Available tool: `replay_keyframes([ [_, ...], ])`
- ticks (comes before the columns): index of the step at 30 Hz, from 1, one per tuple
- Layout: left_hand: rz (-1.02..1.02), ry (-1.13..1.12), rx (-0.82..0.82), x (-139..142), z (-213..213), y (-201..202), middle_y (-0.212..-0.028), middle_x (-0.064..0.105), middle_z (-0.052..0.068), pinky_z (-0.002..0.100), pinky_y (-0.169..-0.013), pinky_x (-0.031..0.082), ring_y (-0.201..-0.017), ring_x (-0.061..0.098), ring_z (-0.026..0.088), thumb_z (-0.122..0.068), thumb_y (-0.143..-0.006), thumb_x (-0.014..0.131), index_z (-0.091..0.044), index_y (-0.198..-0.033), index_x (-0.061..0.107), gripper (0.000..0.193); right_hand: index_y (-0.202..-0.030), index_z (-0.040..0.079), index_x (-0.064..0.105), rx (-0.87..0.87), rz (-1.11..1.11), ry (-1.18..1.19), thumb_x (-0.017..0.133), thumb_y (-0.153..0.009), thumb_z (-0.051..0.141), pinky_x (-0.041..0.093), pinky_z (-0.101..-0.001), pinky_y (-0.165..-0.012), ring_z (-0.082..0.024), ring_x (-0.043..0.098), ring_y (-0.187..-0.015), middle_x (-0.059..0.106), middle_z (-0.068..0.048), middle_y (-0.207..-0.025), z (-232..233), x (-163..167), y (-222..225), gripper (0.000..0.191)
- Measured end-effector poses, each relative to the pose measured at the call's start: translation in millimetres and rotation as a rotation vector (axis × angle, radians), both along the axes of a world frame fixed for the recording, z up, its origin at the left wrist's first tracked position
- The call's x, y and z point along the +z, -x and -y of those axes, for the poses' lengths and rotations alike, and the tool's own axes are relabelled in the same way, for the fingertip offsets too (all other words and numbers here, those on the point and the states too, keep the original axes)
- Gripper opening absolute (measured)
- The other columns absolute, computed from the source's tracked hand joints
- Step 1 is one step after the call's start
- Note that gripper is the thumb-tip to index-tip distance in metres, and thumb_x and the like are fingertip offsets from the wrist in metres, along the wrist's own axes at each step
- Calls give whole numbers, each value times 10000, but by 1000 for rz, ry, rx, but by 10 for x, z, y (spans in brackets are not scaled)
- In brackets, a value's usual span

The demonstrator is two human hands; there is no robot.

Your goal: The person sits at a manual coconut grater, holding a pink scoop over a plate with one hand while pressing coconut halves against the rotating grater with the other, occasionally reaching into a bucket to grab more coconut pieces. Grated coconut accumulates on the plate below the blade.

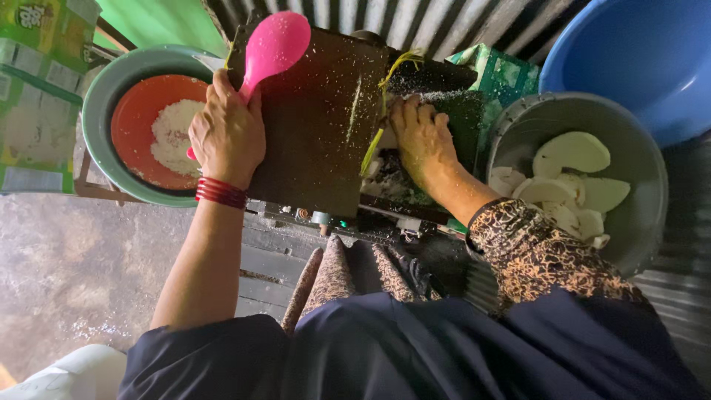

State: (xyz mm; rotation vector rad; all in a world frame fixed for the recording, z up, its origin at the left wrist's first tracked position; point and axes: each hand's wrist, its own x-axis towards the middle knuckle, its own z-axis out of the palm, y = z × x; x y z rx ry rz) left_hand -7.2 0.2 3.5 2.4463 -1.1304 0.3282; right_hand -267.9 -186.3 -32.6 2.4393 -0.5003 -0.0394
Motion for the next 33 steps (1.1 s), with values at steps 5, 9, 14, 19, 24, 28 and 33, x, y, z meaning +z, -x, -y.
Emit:
replay_keyframes([
  [5,-31,-27,11,6,14,-9,-1085,699,218,536,-710,539,-846,699,433,-399,-1081,645,8,-1359,500,514,-1482,31,501,7,9,3,601,-898,254,445,-398,-855,-293,538,-1089,566,-185,-1324,29,-136,-2,634],
  [9,-69,-56,21,4,26,-30,-1085,697,228,549,-707,533,-841,695,443,-391,-1051,648,11,-1345,499,520,-1508,24,485,-23,45,-146,626,-892,212,450,-418,-878,-323,526,-1141,556,-169,-1273,22,-156,-61,659],
  [14,-67,-26,1,-6,3,-29,-1122,698,224,542,-745,537,-896,696,441,-383,-1069,644,1,-1339,506,489,-1446,-53,448,-68,-9,-579,772,-666,212,449,-576,-947,-490,444,-1297,462,-310,-1406,206,35,-129,885],
  [19,-26,-34,6,-16,1,-43,-1119,694,234,548,-719,533,-864,694,446,-378,-1056,660,10,-1345,500,509,-1250,-40,668,-201,40,-772,785,-849,268,530,-521,-981,-452,582,-1212,543,-290,-1347,347,228,-14,519],
  [24,-41,-27,17,-24,13,-27,-1097,693,226,546,-730,534,-870,695,443,-377,-1069,656,3,-1362,491,507,-1106,-47,741,-161,118,-806,834,-778,267,568,-498,-866,-447,674,-1001,561,-272,-1314,305,240,-16,464],
  [28,-43,-17,2,-3,12,-9,-1091,688,232,544,-715,535,-855,692,447,-381,-1078,666,17,-1371,479,529,-1039,-30,761,-162,73,-764,835,-738,275,566,-472,-915,-407,649,-1104,567,-249,-1312,248,195,-48,434],
  [33,-59,-44,10,-2,16,-16,-1084,686,236,549,-705,539,-845,696,448,-376,-1058,667,18,-1351,479,526,-1213,-21,709,-113,151,-780,847,-684,315,531,-502,-918,-421,590,-1143,577,-261,-1222,145,101,-67,642],
])
